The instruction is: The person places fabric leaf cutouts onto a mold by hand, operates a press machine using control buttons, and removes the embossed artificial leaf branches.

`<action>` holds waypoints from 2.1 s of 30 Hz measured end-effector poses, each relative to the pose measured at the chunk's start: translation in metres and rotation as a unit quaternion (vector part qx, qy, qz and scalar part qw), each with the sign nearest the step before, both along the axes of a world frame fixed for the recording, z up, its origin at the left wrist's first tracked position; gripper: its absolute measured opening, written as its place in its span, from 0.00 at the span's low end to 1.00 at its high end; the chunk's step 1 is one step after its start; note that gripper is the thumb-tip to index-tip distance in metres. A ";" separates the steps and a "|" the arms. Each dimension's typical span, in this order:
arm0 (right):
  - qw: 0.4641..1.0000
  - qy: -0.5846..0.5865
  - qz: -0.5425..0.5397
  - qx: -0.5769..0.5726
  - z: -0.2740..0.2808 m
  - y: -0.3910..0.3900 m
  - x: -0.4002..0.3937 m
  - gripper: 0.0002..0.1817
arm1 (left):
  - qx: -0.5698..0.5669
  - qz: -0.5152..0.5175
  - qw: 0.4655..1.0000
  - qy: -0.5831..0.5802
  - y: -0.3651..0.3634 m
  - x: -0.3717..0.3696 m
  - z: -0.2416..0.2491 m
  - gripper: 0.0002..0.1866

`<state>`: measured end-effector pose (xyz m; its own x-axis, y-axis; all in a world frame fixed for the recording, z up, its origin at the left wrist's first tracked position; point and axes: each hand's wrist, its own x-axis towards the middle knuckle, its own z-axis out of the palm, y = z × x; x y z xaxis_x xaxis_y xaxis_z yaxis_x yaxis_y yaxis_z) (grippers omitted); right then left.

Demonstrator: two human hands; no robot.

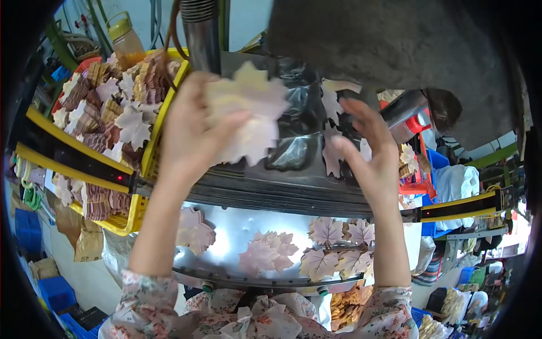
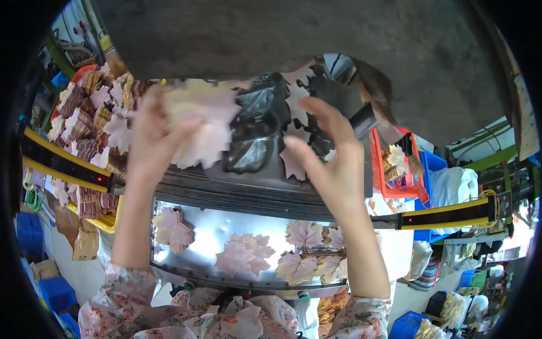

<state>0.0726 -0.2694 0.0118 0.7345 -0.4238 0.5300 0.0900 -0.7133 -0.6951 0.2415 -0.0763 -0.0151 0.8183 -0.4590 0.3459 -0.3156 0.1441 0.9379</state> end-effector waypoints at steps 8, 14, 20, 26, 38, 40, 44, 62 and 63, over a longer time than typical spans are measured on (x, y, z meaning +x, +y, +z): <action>0.940 0.239 0.040 0.239 0.028 0.000 0.063 0.24 | -0.014 -0.041 0.999 0.018 -0.036 -0.009 0.003 0.16; 0.829 -0.019 -0.067 -0.555 -0.023 -0.081 0.100 0.17 | 0.010 -0.080 0.993 0.092 -0.032 0.009 -0.009 0.12; 0.991 -0.063 0.115 0.016 -0.001 -0.088 0.162 0.13 | 0.061 0.012 0.997 -0.043 -0.051 0.011 -0.013 0.13; 0.997 0.066 0.004 -0.050 -0.008 -0.074 0.130 0.12 | -0.041 -0.024 0.995 0.093 -0.038 -0.009 -0.009 0.10; 0.949 0.263 -0.017 -0.172 0.013 -0.070 0.140 0.21 | 0.140 0.160 0.928 -0.307 -0.048 -0.025 -0.007 0.11; 0.927 0.322 -0.050 -0.186 0.017 -0.065 0.137 0.23 | 0.164 0.147 0.939 -0.264 -0.051 -0.026 -0.007 0.12; 0.964 0.159 -0.077 -0.196 0.003 -0.056 0.137 0.23 | 0.178 0.185 0.936 -0.240 -0.045 -0.037 -0.006 0.12; 0.943 0.128 0.096 -0.292 -0.007 -0.110 0.181 0.17 | 0.266 -0.026 0.868 -0.419 -0.003 -0.066 -0.005 0.23; 0.944 0.138 0.107 -0.280 -0.005 -0.107 0.186 0.17 | 0.267 -0.021 0.872 -0.410 -0.004 -0.068 -0.006 0.23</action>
<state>0.2581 -0.3767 0.0071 0.9142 0.0402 0.4032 0.1448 -0.9618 -0.2324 0.1739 -0.0802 -0.0207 0.3756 -0.7574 0.5341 -0.9163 -0.2170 0.3366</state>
